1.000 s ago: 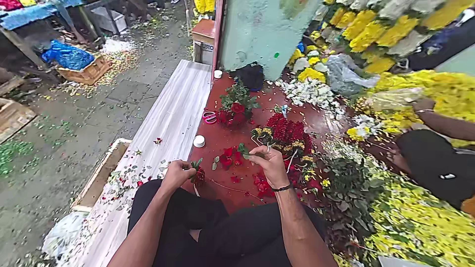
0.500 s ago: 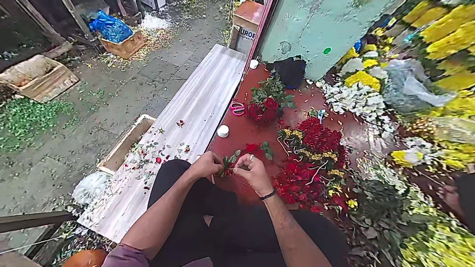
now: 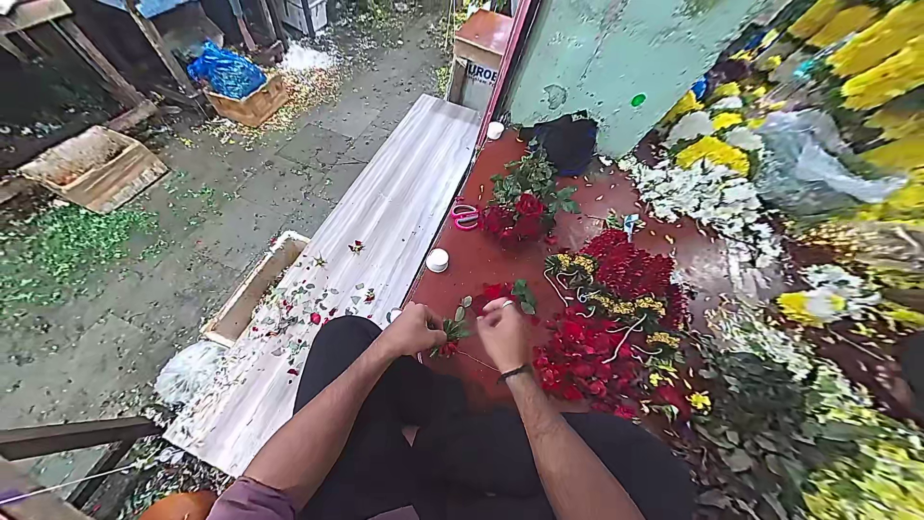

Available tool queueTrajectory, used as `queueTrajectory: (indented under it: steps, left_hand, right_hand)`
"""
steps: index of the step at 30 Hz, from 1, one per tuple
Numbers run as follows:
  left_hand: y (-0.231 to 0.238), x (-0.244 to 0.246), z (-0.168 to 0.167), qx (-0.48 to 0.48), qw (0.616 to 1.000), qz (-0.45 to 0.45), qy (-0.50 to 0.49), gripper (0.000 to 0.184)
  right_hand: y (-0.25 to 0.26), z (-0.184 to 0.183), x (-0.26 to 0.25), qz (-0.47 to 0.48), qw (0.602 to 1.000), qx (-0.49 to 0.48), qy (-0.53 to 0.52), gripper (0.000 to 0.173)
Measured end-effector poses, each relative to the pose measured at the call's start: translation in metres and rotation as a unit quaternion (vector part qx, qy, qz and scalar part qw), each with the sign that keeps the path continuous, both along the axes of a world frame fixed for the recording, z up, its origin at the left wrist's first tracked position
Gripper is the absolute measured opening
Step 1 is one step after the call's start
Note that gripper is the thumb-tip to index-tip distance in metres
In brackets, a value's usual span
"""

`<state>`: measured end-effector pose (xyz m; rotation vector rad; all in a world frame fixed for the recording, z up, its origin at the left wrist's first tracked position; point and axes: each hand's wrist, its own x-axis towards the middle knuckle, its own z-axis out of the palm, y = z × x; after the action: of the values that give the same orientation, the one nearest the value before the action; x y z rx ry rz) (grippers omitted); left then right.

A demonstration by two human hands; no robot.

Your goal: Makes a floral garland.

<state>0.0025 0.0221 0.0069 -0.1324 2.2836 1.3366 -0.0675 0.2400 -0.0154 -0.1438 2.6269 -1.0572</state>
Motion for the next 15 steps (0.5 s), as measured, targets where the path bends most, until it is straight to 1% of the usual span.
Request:
queueTrajectory:
  steps: [1,2,3,4,5,7,8,9,10,11,12,15]
  left_hand:
    - [-0.001,-0.001,0.001,-0.012,1.000,0.002,-0.009,0.018]
    - [-0.004,-0.005,0.004,-0.022,1.000,0.003,-0.015,0.019]
    - [-0.006,-0.008,0.007,-0.034,0.999,0.002,-0.023,0.020]
    - [-0.009,-0.010,0.013,-0.048,0.998,0.000,-0.034,0.020]
    - [-0.013,-0.014,0.021,-0.063,0.997,-0.004,-0.045,0.020]
    - [-0.022,-0.020,0.038,-0.095,0.994,-0.013,-0.053,0.022]
    - [-0.027,-0.024,0.049,-0.112,0.992,-0.019,-0.053,0.023]
    - [-0.031,-0.027,0.061,-0.129,0.990,-0.023,-0.058,0.023]
    - [-0.035,-0.031,0.072,-0.148,0.987,-0.025,-0.062,0.023]
    - [-0.038,-0.034,0.081,-0.167,0.984,-0.022,-0.065,0.024]
    - [-0.041,-0.036,0.088,-0.184,0.980,-0.017,-0.066,0.023]
    - [-0.051,-0.039,0.111,-0.234,0.970,-0.013,-0.064,0.022]
  right_hand:
    - [0.008,-0.006,-0.009,-0.036,0.999,0.016,0.001,0.033]
    - [0.015,-0.010,-0.019,-0.053,0.998,0.006,-0.014,0.034]
    - [0.020,-0.012,-0.022,-0.041,0.998,-0.023,-0.043,0.037]
    - [0.022,-0.011,-0.020,-0.004,0.994,-0.068,-0.081,0.043]
    - [0.020,-0.008,-0.014,0.051,0.984,-0.117,-0.123,0.055]
    - [0.008,-0.001,0.006,0.168,0.951,-0.180,-0.186,0.086]
    - [0.000,0.000,0.017,0.211,0.936,-0.197,-0.201,0.097]
    - [-0.009,0.002,0.026,0.239,0.927,-0.205,-0.204,0.102]
    - [-0.017,0.002,0.032,0.247,0.924,-0.209,-0.201,0.101]
    - [-0.023,0.002,0.034,0.236,0.927,-0.223,-0.189,0.094]
    - [-0.027,0.003,0.035,0.211,0.932,-0.246,-0.163,0.079]
    - [-0.028,0.005,0.025,0.160,0.940,-0.296,-0.050,0.022]
